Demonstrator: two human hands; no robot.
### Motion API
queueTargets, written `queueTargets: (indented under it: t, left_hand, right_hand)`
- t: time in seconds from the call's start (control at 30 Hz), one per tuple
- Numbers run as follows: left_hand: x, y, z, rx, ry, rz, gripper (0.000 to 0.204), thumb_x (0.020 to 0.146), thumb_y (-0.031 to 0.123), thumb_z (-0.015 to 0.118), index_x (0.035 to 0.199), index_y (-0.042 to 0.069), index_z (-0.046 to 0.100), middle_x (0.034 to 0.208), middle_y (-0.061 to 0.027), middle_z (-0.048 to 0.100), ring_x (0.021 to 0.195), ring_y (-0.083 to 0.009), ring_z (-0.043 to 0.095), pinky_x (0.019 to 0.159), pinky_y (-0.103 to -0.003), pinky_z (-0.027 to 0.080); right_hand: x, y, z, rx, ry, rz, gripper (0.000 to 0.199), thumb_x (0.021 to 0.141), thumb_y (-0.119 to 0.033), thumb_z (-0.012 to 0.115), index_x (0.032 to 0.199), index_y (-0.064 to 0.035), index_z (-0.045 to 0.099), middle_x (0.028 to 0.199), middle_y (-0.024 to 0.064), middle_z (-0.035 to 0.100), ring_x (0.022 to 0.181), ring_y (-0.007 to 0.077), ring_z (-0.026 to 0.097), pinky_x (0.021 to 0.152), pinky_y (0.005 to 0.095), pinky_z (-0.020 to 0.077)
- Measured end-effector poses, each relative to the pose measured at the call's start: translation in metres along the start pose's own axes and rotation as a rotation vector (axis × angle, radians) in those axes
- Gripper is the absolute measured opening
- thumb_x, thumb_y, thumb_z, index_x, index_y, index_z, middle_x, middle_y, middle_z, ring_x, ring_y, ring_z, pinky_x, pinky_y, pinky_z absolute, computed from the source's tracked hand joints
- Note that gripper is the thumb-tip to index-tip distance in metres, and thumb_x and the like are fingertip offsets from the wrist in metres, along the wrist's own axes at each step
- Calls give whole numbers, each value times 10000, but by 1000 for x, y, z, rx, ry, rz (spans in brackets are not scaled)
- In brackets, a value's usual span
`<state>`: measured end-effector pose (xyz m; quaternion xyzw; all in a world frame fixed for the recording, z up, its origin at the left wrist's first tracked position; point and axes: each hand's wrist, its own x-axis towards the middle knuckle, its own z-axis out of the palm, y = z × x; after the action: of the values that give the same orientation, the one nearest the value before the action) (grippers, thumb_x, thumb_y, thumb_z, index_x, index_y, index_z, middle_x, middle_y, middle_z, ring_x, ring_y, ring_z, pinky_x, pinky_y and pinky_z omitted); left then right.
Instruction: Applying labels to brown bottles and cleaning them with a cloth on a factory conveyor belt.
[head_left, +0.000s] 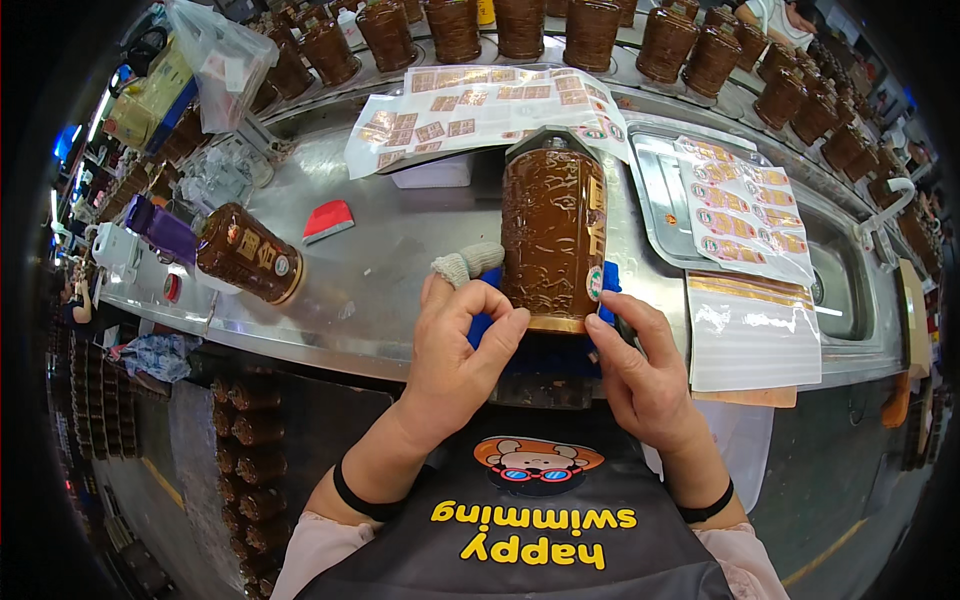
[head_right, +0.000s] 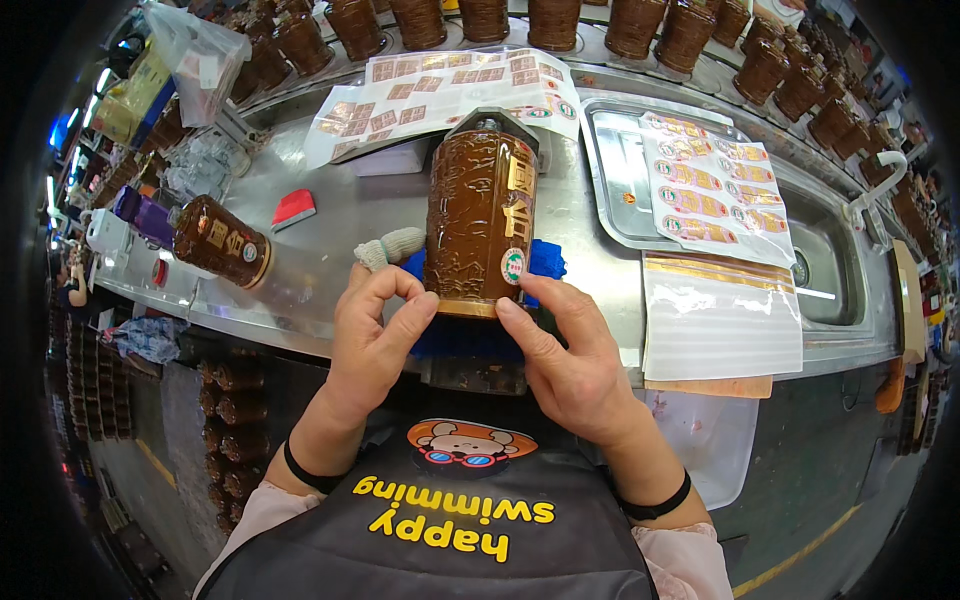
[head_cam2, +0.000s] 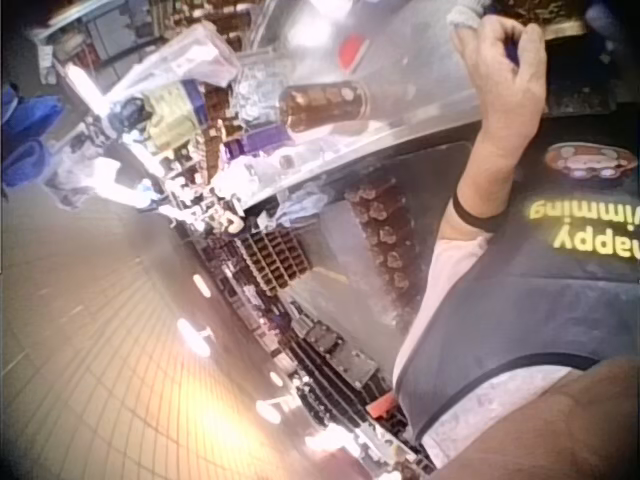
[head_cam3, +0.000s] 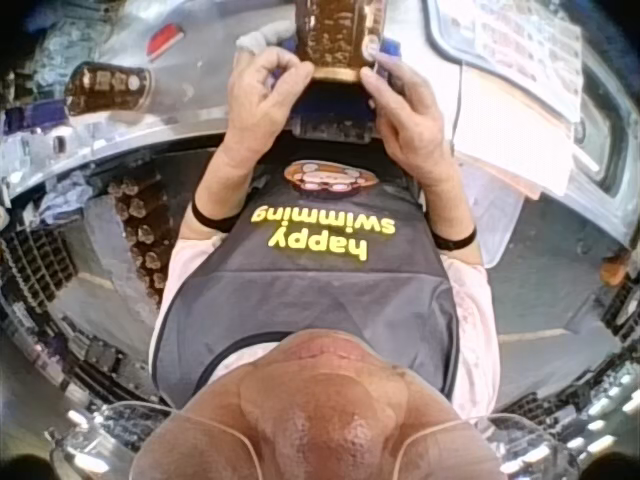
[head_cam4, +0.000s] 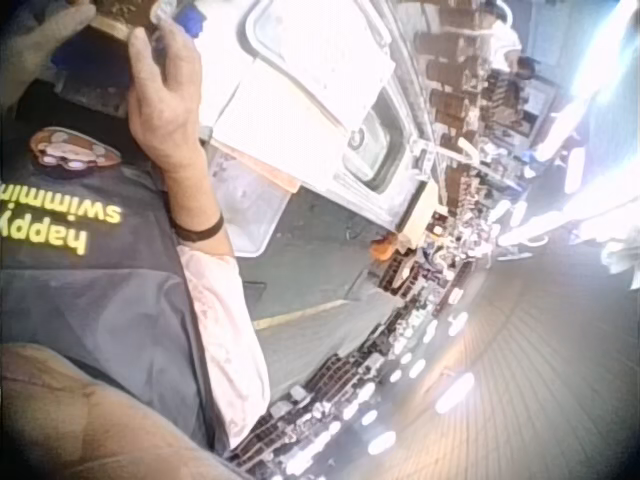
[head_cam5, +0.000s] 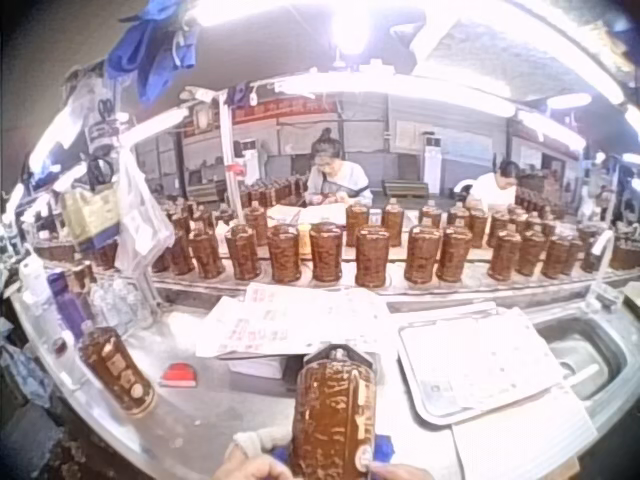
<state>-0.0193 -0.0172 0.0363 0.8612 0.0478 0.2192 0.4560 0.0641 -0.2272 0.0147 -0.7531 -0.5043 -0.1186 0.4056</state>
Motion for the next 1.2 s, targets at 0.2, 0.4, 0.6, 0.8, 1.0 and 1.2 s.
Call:
queueTargets:
  t: [0.2,0.4,0.6,0.8,1.0,1.2]
  left_hand:
    - [-1,1,-2,-99,-30,-28,151,865,179,675,844,43,614,1235,-235,545,1138,-336,491,974,-399,366]
    - [0,6,-3,-125,-18,-13,153,872,182,668,846,42,612,1232,-224,545,1147,-336,487,983,-399,358]
    - [-1,-3,-1,-85,-5,-10,164,866,192,674,828,45,610,1044,-190,561,1042,-318,496,915,-392,381]
    - [-2,-4,1,-49,13,-11,165,862,196,676,819,51,611,934,-158,547,958,-299,489,854,-380,390]
    - [-3,-2,0,-52,-6,-62,169,862,201,678,818,52,610,893,-140,542,930,-287,480,836,-369,387]
    - [-4,-4,2,-78,24,-33,168,867,203,676,824,55,609,889,-129,543,927,-278,479,835,-366,386]
  right_hand:
    - [-1,-2,2,5,0,11,537,747,135,602,1253,-47,605,1301,220,522,1172,371,539,980,419,449]
    - [0,-3,2,8,-2,13,531,745,129,606,1242,-60,617,1314,220,510,1178,375,532,987,419,445]
    - [3,-4,5,-60,11,-25,613,661,106,645,1227,-128,648,1282,207,533,1139,369,555,956,441,456]
    - [5,-9,4,-75,15,-22,601,673,92,661,1230,-132,646,1303,202,522,1140,362,554,959,440,451]
    - [6,-10,4,-78,6,-18,619,654,98,652,1232,-124,643,1298,199,518,1144,360,548,957,445,450]
    - [6,-12,4,-60,6,-4,637,639,115,635,1232,-115,642,1290,204,518,1142,364,548,959,448,449]
